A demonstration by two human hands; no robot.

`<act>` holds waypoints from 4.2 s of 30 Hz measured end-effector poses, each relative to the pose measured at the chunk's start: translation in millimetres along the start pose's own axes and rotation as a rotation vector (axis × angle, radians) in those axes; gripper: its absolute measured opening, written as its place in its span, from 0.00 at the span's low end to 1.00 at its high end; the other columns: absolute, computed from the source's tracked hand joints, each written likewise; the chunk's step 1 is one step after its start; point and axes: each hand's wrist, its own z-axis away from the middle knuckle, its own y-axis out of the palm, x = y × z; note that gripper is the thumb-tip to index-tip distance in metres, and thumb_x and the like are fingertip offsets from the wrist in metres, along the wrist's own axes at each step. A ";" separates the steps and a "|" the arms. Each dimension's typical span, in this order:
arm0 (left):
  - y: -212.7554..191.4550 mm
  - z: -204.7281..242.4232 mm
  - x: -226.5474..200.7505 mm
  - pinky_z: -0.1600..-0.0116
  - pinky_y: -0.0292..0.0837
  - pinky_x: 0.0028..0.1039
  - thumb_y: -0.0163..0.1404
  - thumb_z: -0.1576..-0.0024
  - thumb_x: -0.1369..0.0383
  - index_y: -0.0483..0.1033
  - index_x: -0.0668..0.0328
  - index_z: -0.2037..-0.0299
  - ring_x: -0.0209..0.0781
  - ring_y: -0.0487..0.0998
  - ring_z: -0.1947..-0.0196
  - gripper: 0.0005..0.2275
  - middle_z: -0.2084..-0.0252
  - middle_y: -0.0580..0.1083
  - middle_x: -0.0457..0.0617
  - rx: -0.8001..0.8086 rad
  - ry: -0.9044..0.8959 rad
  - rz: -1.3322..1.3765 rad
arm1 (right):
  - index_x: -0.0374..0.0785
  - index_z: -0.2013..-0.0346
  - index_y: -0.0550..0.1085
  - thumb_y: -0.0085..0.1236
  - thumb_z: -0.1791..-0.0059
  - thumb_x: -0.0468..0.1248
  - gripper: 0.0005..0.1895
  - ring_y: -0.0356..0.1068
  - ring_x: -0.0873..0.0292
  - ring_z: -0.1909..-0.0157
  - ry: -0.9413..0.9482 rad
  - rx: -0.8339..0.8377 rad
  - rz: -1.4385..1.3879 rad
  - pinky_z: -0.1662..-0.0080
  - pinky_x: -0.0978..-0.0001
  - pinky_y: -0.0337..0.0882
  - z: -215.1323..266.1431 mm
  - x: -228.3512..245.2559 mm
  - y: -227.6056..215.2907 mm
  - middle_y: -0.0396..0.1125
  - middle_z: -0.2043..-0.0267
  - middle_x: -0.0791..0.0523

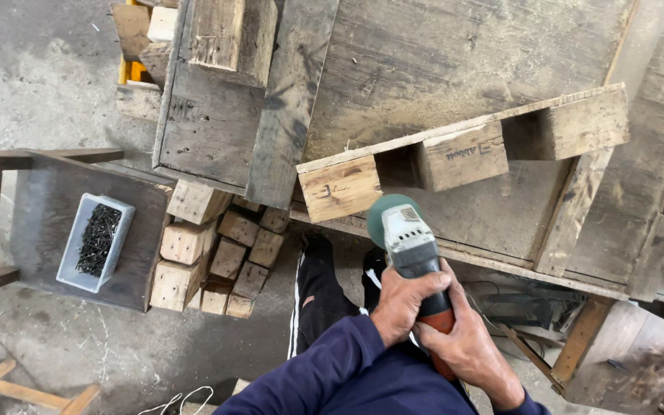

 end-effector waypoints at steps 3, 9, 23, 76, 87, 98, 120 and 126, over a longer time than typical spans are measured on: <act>0.0 -1.2 -14.7 0.53 0.78 0.30 0.61 0.49 0.72 0.77 0.65 0.56 0.36 0.79 0.63 0.12 0.62 0.78 0.47 -0.002 -0.016 0.062 | 0.49 0.21 0.43 0.64 0.63 0.39 0.60 0.72 0.54 0.41 -0.027 0.045 -0.023 0.43 0.62 0.70 -3.6 11.8 0.0 0.68 0.41 0.48; 3.8 -25.6 -47.7 0.56 0.78 0.32 0.60 0.48 0.72 0.78 0.65 0.58 0.38 0.79 0.65 0.10 0.63 0.78 0.49 0.002 -0.020 0.087 | 0.47 0.20 0.39 0.63 0.61 0.41 0.60 0.74 0.52 0.44 -0.033 0.091 -0.116 0.46 0.60 0.74 -33.8 33.1 -7.0 0.68 0.41 0.46; -6.0 -32.9 -52.9 0.56 0.78 0.31 0.60 0.48 0.71 0.79 0.66 0.58 0.37 0.79 0.66 0.10 0.64 0.78 0.48 -0.016 0.030 0.024 | 0.44 0.23 0.40 0.61 0.60 0.40 0.57 0.76 0.49 0.46 -0.052 0.061 -0.001 0.46 0.61 0.74 -45.0 43.7 -2.6 0.71 0.47 0.44; -53.4 21.1 -65.1 0.54 0.76 0.29 0.59 0.49 0.71 0.77 0.66 0.55 0.36 0.78 0.64 0.13 0.62 0.77 0.47 -0.169 0.224 0.223 | 0.48 0.22 0.42 0.62 0.63 0.43 0.59 0.77 0.50 0.47 -0.193 0.302 0.120 0.46 0.61 0.73 -40.7 86.9 39.0 0.74 0.50 0.46; -60.7 13.3 -68.3 0.59 0.75 0.30 0.59 0.48 0.71 0.77 0.67 0.59 0.37 0.77 0.66 0.10 0.65 0.76 0.46 -0.200 0.230 0.200 | 0.51 0.20 0.42 0.62 0.62 0.47 0.60 0.78 0.48 0.50 -0.105 0.313 0.242 0.46 0.62 0.74 -52.4 93.0 38.3 0.75 0.53 0.44; -48.2 14.6 -51.2 0.57 0.76 0.32 0.60 0.48 0.71 0.77 0.68 0.58 0.39 0.77 0.66 0.11 0.64 0.76 0.49 -0.218 0.205 0.196 | 0.50 0.21 0.39 0.62 0.63 0.44 0.61 0.76 0.45 0.46 -0.125 0.335 0.185 0.45 0.60 0.73 -35.9 75.9 27.0 0.73 0.50 0.42; 15.5 -26.7 13.6 0.55 0.77 0.30 0.61 0.49 0.71 0.77 0.66 0.56 0.37 0.78 0.65 0.12 0.63 0.77 0.47 -0.028 0.147 0.159 | 0.53 0.21 0.42 0.62 0.62 0.41 0.60 0.77 0.49 0.46 -0.078 0.121 0.072 0.46 0.60 0.74 -26.6 4.6 -32.1 0.72 0.47 0.44; 33.5 -11.6 46.6 0.54 0.77 0.30 0.61 0.49 0.69 0.77 0.66 0.57 0.38 0.79 0.64 0.12 0.63 0.78 0.49 -0.057 0.285 0.181 | 0.45 0.24 0.46 0.62 0.63 0.38 0.55 0.74 0.49 0.43 -0.340 0.177 0.120 0.45 0.60 0.71 -17.1 -21.6 -55.0 0.71 0.45 0.43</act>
